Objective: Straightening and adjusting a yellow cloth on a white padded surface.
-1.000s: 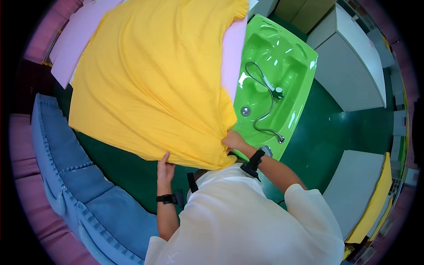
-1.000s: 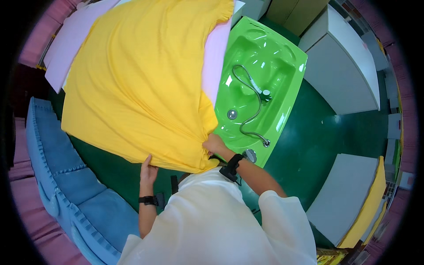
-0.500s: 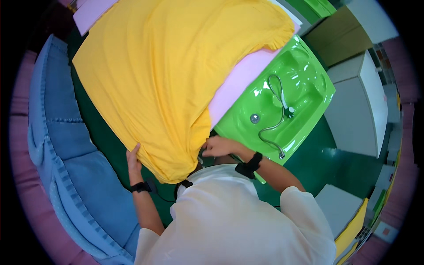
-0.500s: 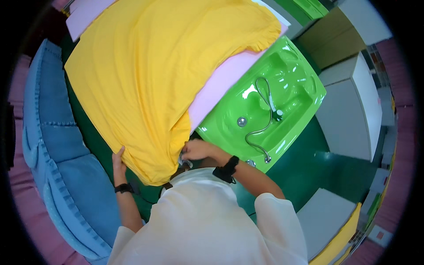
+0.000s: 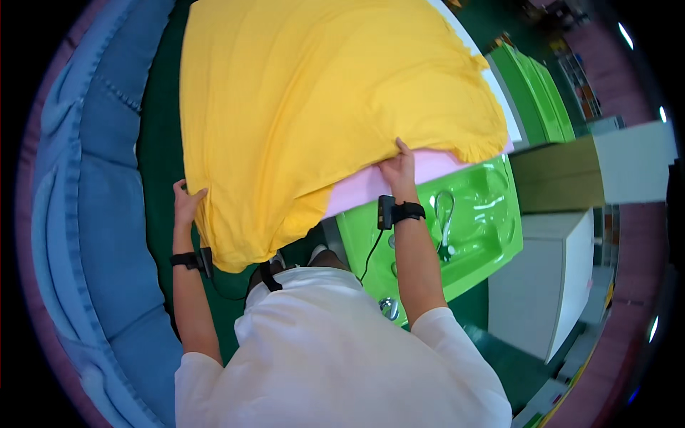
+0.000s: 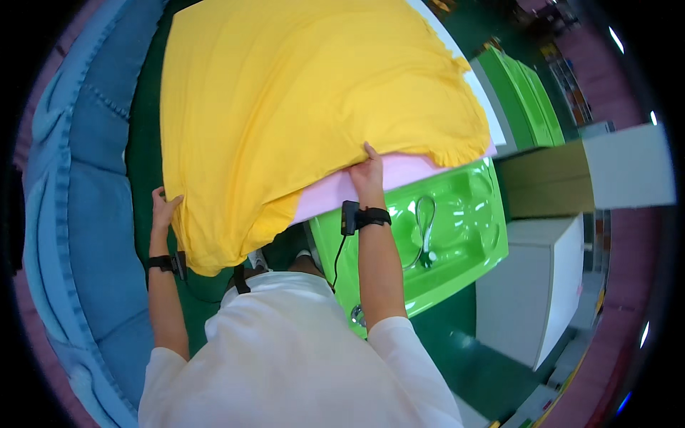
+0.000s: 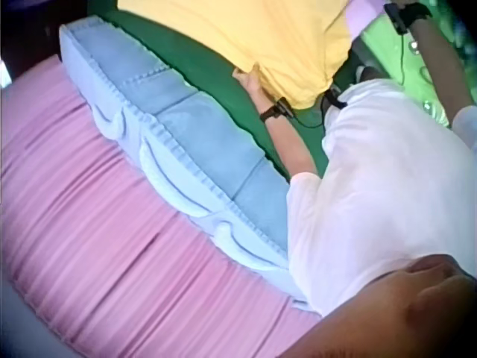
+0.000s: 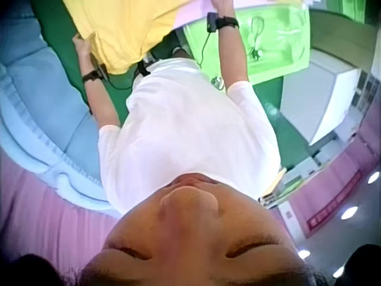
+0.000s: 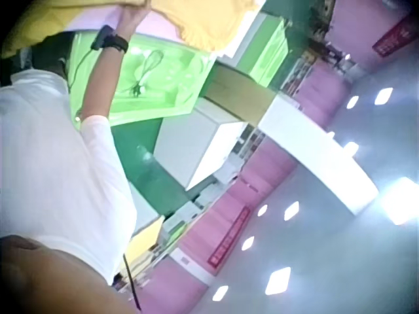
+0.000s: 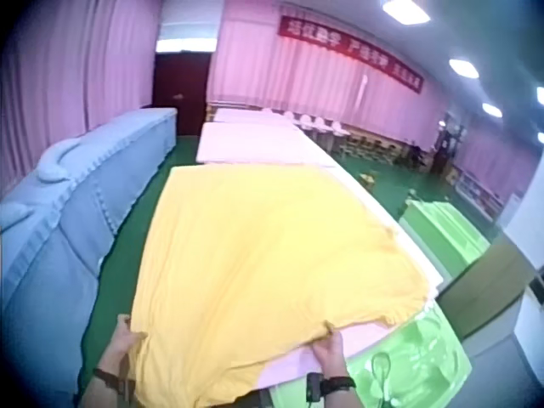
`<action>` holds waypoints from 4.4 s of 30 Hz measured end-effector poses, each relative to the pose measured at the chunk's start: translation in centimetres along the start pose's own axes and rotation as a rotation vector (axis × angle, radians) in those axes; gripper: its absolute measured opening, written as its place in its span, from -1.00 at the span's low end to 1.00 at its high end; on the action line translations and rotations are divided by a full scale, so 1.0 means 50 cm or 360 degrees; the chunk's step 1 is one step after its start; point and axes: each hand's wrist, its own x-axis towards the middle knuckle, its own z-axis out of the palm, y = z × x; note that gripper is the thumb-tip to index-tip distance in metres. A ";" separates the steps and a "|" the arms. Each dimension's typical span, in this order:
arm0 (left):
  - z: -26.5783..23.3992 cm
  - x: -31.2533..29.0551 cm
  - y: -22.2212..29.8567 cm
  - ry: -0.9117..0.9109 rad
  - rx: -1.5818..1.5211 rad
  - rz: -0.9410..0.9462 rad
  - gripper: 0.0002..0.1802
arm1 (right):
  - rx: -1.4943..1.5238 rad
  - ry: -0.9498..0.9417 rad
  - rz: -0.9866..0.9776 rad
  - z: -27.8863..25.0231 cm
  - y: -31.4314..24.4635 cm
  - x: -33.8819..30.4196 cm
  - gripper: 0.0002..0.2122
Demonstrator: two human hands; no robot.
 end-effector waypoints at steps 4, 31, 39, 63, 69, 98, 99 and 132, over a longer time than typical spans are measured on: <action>-0.014 -0.101 -0.016 0.0096 0.0278 0.0171 -0.19 | 0.0090 -0.0134 -0.0128 -0.023 -0.029 0.015 -0.62; 0.044 -0.197 0.022 0.0259 0.1160 0.0240 -0.30 | -0.1602 0.0757 -0.0355 -0.385 -0.103 -0.169 -0.61; 0.013 -0.209 -0.067 -0.0378 -0.0062 -0.0473 -0.40 | -0.2879 0.1434 -0.1306 -0.216 -0.129 -0.091 -0.45; -0.174 -0.088 -0.062 -0.0251 -0.0543 -0.0063 -0.43 | -0.0733 0.0543 -0.0070 -0.219 0.072 -0.302 -0.63; -0.195 0.023 0.032 -0.0369 -0.0364 0.0015 -0.45 | -0.0684 0.0583 0.0228 -0.223 0.131 -0.390 -0.63; 0.302 -0.198 0.212 -0.1695 0.0986 0.1088 -0.74 | -0.1542 0.1974 -0.0535 -0.517 -0.121 -0.283 -0.72; 0.324 -0.214 0.225 -0.1719 0.0998 0.1089 -0.74 | -0.1702 0.2033 -0.0541 -0.579 -0.123 -0.261 -0.82; 0.314 -0.249 0.077 -0.1520 -0.0002 -0.0805 -0.48 | -0.0314 0.1155 -0.0390 -0.508 -0.145 -0.361 -0.73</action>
